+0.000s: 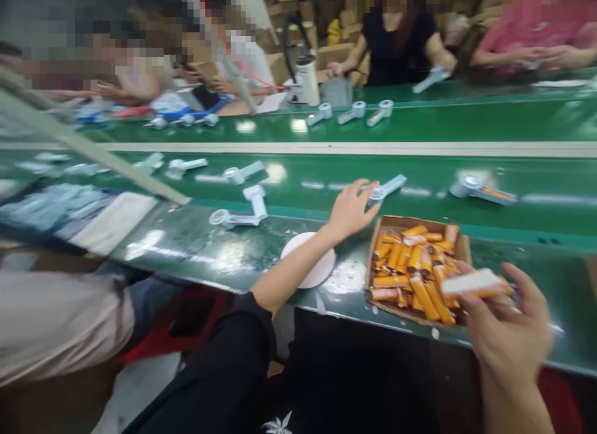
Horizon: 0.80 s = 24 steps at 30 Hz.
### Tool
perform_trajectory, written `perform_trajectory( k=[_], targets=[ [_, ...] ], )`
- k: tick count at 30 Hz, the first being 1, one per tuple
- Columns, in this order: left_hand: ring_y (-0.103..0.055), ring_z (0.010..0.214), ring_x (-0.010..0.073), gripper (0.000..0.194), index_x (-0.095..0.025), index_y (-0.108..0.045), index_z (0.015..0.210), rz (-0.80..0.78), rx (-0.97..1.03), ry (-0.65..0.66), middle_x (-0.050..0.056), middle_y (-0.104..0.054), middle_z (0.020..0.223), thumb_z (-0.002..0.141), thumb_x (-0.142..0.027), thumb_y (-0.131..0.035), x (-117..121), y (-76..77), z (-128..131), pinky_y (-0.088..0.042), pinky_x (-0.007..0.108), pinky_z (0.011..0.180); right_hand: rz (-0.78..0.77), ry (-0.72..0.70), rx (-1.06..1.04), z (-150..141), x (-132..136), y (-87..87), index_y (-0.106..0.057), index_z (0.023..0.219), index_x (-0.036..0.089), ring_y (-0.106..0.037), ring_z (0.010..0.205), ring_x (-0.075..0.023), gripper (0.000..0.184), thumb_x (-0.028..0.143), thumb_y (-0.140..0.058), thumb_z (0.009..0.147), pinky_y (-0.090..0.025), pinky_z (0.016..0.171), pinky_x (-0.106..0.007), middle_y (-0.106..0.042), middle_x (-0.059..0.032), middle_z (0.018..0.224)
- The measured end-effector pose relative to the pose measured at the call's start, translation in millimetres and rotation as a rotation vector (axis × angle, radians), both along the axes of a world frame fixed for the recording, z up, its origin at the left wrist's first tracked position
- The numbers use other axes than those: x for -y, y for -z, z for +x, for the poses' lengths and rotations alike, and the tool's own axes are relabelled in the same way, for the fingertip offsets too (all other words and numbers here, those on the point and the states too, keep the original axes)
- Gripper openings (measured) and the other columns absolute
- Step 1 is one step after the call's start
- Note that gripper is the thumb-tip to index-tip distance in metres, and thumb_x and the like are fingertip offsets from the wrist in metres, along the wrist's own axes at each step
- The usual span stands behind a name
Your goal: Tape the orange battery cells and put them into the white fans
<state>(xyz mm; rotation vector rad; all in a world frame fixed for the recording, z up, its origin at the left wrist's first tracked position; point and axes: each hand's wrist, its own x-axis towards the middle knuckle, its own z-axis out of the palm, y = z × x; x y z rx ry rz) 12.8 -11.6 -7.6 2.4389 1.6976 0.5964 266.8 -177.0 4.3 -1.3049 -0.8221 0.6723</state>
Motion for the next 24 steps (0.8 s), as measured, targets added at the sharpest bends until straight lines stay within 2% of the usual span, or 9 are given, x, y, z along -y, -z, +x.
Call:
perform_trajectory(
  k=[2,3,5,8,12,15,19,22,24],
  targets=[
    [-0.042,0.154,0.0457,0.065,-0.026,-0.05,0.166,-0.038,-0.142,-0.042,0.018,-0.038,0.177,0.107,-0.051,-0.06,-48.8,-0.6,30.2,-0.049,0.06,0.117,0.038,-0.038,0.034,3.3,9.7,-6.8,-0.071,0.111,0.045,-0.078,0.106,-0.0486,0.075,0.035,-0.11,0.048,-0.065,0.096,-0.07,-0.081,-0.0057,0.092],
    [-0.043,0.153,0.0483,0.065,-0.025,-0.051,0.165,-0.08,-0.21,-0.02,0.02,-0.038,0.176,0.107,-0.054,-0.058,-67.2,1.1,40.9,-0.051,0.061,0.114,0.047,-0.079,0.05,5.0,12.3,-8.3,-0.07,0.11,0.044,-0.079,0.102,-0.0477,0.07,0.035,-0.109,0.052,-0.067,0.093,-0.07,-0.081,-0.0044,0.091],
    [-0.057,0.14,0.0458,0.058,-0.019,-0.06,0.157,-0.167,-0.312,0.08,0.026,-0.053,0.162,0.111,-0.052,-0.048,-90.6,6.0,51.4,-0.055,0.058,0.106,0.039,-0.127,0.087,10.8,16.8,-7.2,-0.069,0.108,0.042,-0.081,0.097,-0.0463,0.061,0.038,-0.107,0.059,-0.069,0.088,-0.07,-0.082,-0.0037,0.091],
    [-0.067,0.126,0.0364,0.046,-0.015,-0.072,0.141,-0.203,-0.375,0.259,0.024,-0.068,0.141,0.112,-0.038,-0.045,-98.4,13.1,47.1,-0.055,0.049,0.105,0.018,-0.109,0.132,26.4,23.6,0.2,-0.076,0.105,0.043,-0.081,0.09,-0.0467,0.055,0.038,-0.105,0.059,-0.071,0.078,-0.068,-0.082,-0.0061,0.091],
    [-0.057,0.14,0.0326,0.034,-0.019,-0.079,0.126,-0.203,-0.423,0.413,0.018,-0.069,0.145,0.104,-0.018,-0.054,-93.8,16.2,37.9,-0.051,0.042,0.111,0.06,-0.035,0.189,43.5,8.3,1.8,-0.082,0.105,0.045,-0.082,0.086,-0.0451,0.057,0.034,-0.106,0.055,-0.07,0.075,-0.064,-0.081,-0.0069,0.088],
    [-0.061,0.136,0.0331,0.033,-0.016,-0.082,0.118,-0.242,-0.447,0.444,0.019,-0.075,0.134,0.094,-0.008,-0.06,-98.2,13.3,40.7,-0.052,0.04,0.107,0.153,-0.091,0.3,39.0,-38.3,-11.4,-0.081,0.111,0.037,-0.083,0.089,-0.0387,0.055,0.037,-0.104,0.061,-0.07,0.087,-0.062,-0.082,-0.0053,0.093],
    [-0.072,0.115,0.0294,0.027,-0.021,-0.084,0.113,-0.316,-0.432,0.444,0.013,-0.081,0.121,0.094,-0.021,-0.066,-109.5,6.0,48.4,-0.055,0.035,0.098,0.056,-0.476,0.457,20.3,-129.0,-26.1,-0.072,0.136,0.024,-0.082,0.099,-0.0307,0.062,0.04,-0.09,0.079,-0.07,0.096,-0.053,-0.083,-0.0086,0.106],
    [-0.074,0.113,0.0268,0.025,-0.026,-0.083,0.115,-0.344,-0.401,0.416,0.008,-0.082,0.121,0.098,-0.031,-0.064,-112.3,3.4,52.6,-0.054,0.033,0.096,-0.046,-0.628,0.694,11.8,-184.6,-19.6,-0.073,0.133,0.019,-0.081,0.098,-0.0265,0.056,0.036,-0.086,0.082,-0.067,0.1,-0.047,-0.082,-0.007,0.101],
    [-0.074,0.115,0.0271,0.028,-0.025,-0.08,0.117,-0.345,-0.376,0.379,0.008,-0.081,0.125,0.102,-0.034,-0.059,-111.4,3.9,55.0,-0.053,0.033,0.096,-0.122,-0.688,0.83,10.9,-205.9,-10.2,-0.075,0.13,0.018,-0.08,0.092,-0.0238,0.048,0.031,-0.083,0.085,-0.065,0.097,-0.042,-0.081,-0.0052,0.094]
  ],
)
